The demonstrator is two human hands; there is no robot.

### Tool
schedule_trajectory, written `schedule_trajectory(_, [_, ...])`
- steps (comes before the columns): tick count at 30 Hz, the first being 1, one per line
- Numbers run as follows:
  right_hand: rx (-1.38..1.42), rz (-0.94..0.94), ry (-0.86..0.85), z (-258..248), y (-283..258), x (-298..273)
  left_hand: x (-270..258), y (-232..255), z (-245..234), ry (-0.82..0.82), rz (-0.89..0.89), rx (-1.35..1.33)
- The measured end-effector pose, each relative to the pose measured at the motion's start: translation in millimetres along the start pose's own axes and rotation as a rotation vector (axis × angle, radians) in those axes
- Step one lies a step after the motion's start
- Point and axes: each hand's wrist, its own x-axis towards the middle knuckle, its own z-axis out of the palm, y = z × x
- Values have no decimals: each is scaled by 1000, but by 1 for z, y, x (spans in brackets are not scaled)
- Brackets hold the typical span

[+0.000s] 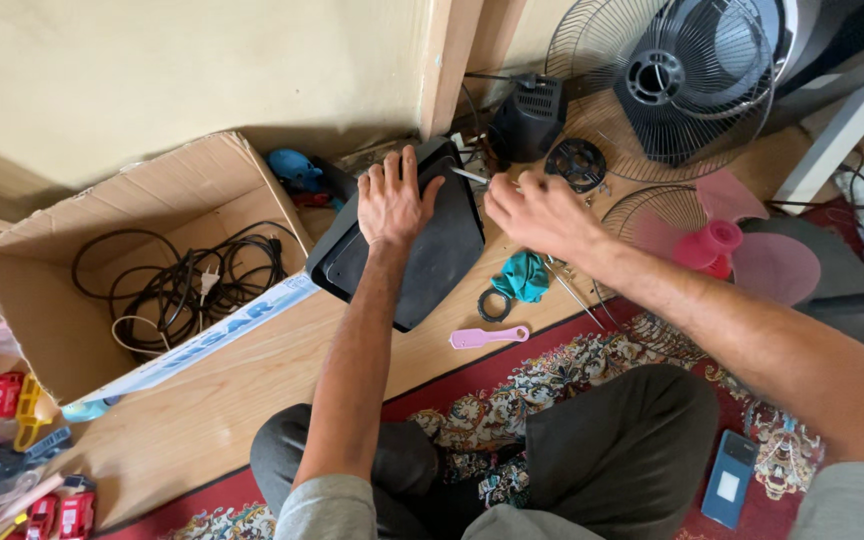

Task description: The person sits on the floor and uses a screwdriver to remove screws from a black fan base. They then use a pink brush to clean the surface of the base and continue to manipulate the base with the screwdriver.

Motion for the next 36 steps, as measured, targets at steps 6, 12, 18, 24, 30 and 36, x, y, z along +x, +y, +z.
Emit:
schedule_trajectory(6, [-165,-69,111,16,-9,-13,1,0,-2,-9,-7,3])
schedule_trajectory(12, [558,261,11,35,-9,-9,-3,-3,-7,21,1,-1])
schedule_trajectory(18, [1701,1012,-248,21,6,8,-4,-2,-11,59,8,-3])
schedule_trajectory(24, [2195,1396,-312,20,20,3,-3,-4,-11,40,10,-13])
schedule_trajectory(30, [1755,994,-183,29,11,-8,-2,-1,-6,30,4,27])
schedule_trajectory(36, [405,179,-1,21,2,-16,-1,0,-5,16,7,68])
